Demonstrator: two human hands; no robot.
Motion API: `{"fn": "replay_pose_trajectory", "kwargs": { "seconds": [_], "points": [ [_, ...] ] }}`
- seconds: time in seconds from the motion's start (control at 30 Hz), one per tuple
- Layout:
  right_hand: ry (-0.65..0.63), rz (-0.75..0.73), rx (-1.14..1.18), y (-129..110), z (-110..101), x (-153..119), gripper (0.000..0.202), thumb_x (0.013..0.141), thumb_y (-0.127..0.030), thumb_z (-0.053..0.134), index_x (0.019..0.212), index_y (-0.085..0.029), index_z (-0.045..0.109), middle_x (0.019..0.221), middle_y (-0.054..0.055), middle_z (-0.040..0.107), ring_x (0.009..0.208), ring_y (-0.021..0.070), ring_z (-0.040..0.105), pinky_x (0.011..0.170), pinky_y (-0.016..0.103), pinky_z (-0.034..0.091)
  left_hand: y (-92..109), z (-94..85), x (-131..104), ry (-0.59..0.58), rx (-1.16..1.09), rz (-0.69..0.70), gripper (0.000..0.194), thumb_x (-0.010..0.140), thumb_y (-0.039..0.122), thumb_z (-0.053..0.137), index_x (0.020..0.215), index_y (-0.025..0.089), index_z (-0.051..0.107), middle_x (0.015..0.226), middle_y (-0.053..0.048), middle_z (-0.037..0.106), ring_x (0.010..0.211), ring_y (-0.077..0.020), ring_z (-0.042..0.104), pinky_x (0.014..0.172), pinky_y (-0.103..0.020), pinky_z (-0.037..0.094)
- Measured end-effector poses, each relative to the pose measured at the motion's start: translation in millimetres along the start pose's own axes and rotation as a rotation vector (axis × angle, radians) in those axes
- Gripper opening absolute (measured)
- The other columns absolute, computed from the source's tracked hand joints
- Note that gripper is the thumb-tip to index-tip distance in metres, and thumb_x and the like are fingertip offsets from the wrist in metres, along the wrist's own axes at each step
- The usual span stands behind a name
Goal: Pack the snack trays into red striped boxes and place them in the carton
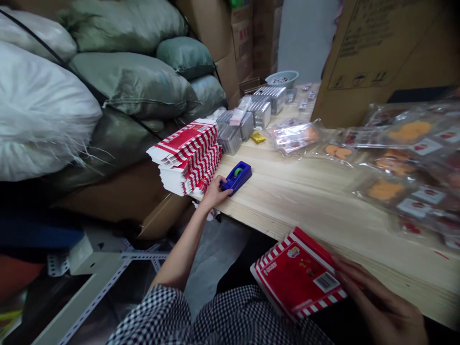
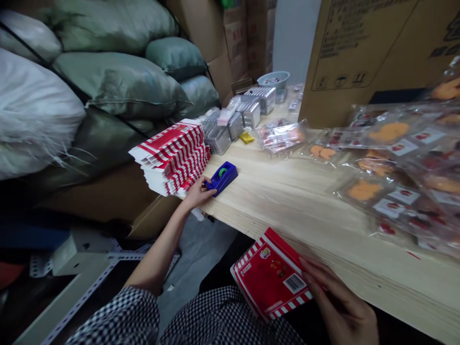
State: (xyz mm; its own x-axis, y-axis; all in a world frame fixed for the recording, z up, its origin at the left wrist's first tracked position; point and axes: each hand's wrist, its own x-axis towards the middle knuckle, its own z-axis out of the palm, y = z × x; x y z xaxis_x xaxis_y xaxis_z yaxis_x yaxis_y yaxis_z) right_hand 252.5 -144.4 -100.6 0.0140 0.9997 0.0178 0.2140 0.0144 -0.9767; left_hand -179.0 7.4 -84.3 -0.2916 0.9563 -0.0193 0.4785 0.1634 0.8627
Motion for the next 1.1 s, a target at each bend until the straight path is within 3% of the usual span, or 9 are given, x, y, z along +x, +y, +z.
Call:
{"fn": "replay_pose_trajectory", "kwargs": {
  "seconds": [0.17, 0.33, 0.57, 0.77, 0.83, 0.93, 1.0, 1.07, 1.1],
  "points": [
    [-0.015, -0.115, -0.035, -19.9, 7.0, 4.4, 0.022, 0.087, -0.038, 0.070, 0.106, -0.034, 0.080, 0.119, 0.001, 0.077, 0.111, 0.0274, 0.073, 0.100, 0.038, 0.060, 17.2, -12.0, 14.7, -0.115, -0.178, -0.164, 0.032, 0.074, 0.046, 0.077, 0.074, 0.015, 0.066, 0.061, 0.000, 0.059, 0.054, -0.0118, 0.053, 0.055, -0.026, 0.050],
    [-0.052, -0.202, -0.069, -30.8, 13.4, 10.1, 0.020, 0.088, -0.035, 0.069, 0.103, -0.033, 0.082, 0.113, 0.002, 0.079, 0.105, 0.0267, 0.075, 0.092, 0.036, 0.064, 20.5, -16.2, 12.3, -0.107, -0.351, -0.186, 0.040, 0.068, 0.049, 0.082, 0.078, 0.013, 0.068, 0.073, -0.006, 0.069, 0.063, -0.0135, 0.060, 0.061, -0.030, 0.056],
    [-0.066, -0.161, -0.050, -23.3, 24.5, 13.2, 0.020, 0.087, -0.035, 0.070, 0.104, -0.033, 0.081, 0.113, 0.002, 0.079, 0.105, 0.0256, 0.075, 0.095, 0.036, 0.062, 0.5, -6.9, -16.8, 0.052, -0.446, -0.108, 0.039, 0.071, 0.049, 0.077, 0.071, 0.012, 0.063, 0.112, -0.015, 0.071, 0.097, -0.0207, 0.067, 0.085, -0.036, 0.057],
    [-0.072, -0.148, -0.041, -27.6, 30.0, 13.7, 0.022, 0.089, -0.028, 0.070, 0.109, -0.033, 0.078, 0.117, 0.003, 0.077, 0.112, 0.0253, 0.071, 0.100, 0.042, 0.058, -4.7, -1.0, -32.1, 0.240, -0.291, -0.060, 0.022, 0.073, 0.031, 0.076, 0.064, 0.015, 0.064, 0.103, -0.010, 0.071, 0.104, -0.0223, 0.062, 0.095, -0.035, 0.050],
    [-0.066, -0.129, -0.033, -31.8, 32.6, 11.2, 0.022, 0.090, -0.027, 0.069, 0.109, -0.033, 0.078, 0.118, 0.004, 0.076, 0.114, 0.0257, 0.070, 0.100, 0.045, 0.058, 8.8, 4.7, -49.1, 0.285, -0.257, -0.033, 0.015, 0.076, 0.029, 0.075, 0.070, 0.016, 0.069, 0.098, -0.007, 0.070, 0.104, -0.0221, 0.060, 0.093, -0.032, 0.048],
    [-0.051, -0.129, -0.026, -41.4, 39.1, 8.6, 0.020, 0.092, -0.026, 0.067, 0.107, -0.033, 0.077, 0.115, 0.004, 0.075, 0.110, 0.0245, 0.070, 0.096, 0.045, 0.058, 46.4, 28.6, -98.1, 0.224, -0.272, 0.011, 0.018, 0.084, 0.034, 0.071, 0.086, 0.018, 0.076, 0.077, -0.002, 0.067, 0.079, -0.0178, 0.061, 0.079, -0.029, 0.049],
    [-0.057, -0.150, -0.045, -48.6, 44.0, 8.2, 0.020, 0.093, -0.025, 0.065, 0.107, -0.032, 0.077, 0.114, 0.005, 0.074, 0.107, 0.0237, 0.070, 0.093, 0.044, 0.058, 76.6, 52.8, -139.1, 0.011, -0.427, 0.023, 0.020, 0.088, 0.036, 0.068, 0.093, 0.020, 0.078, 0.075, -0.001, 0.069, 0.069, -0.0157, 0.060, 0.072, -0.029, 0.050],
    [-0.072, -0.187, -0.073, -54.8, 47.9, 8.0, 0.021, 0.094, -0.022, 0.063, 0.109, -0.031, 0.075, 0.113, 0.006, 0.073, 0.106, 0.0232, 0.069, 0.091, 0.042, 0.057, 102.7, 77.8, -173.5, -0.205, -0.579, -0.077, 0.021, 0.088, 0.036, 0.070, 0.100, 0.022, 0.080, 0.080, -0.003, 0.073, 0.070, -0.0162, 0.064, 0.069, -0.029, 0.053],
    [-0.079, -0.207, -0.083, -57.1, 49.3, 7.9, 0.022, 0.095, -0.021, 0.062, 0.110, -0.031, 0.075, 0.113, 0.006, 0.072, 0.106, 0.0230, 0.069, 0.090, 0.041, 0.057, 112.2, 88.8, -185.1, -0.251, -0.636, -0.117, 0.023, 0.087, 0.036, 0.072, 0.103, 0.022, 0.080, 0.080, -0.003, 0.073, 0.068, -0.0157, 0.064, 0.069, -0.029, 0.054]
  ]
}}
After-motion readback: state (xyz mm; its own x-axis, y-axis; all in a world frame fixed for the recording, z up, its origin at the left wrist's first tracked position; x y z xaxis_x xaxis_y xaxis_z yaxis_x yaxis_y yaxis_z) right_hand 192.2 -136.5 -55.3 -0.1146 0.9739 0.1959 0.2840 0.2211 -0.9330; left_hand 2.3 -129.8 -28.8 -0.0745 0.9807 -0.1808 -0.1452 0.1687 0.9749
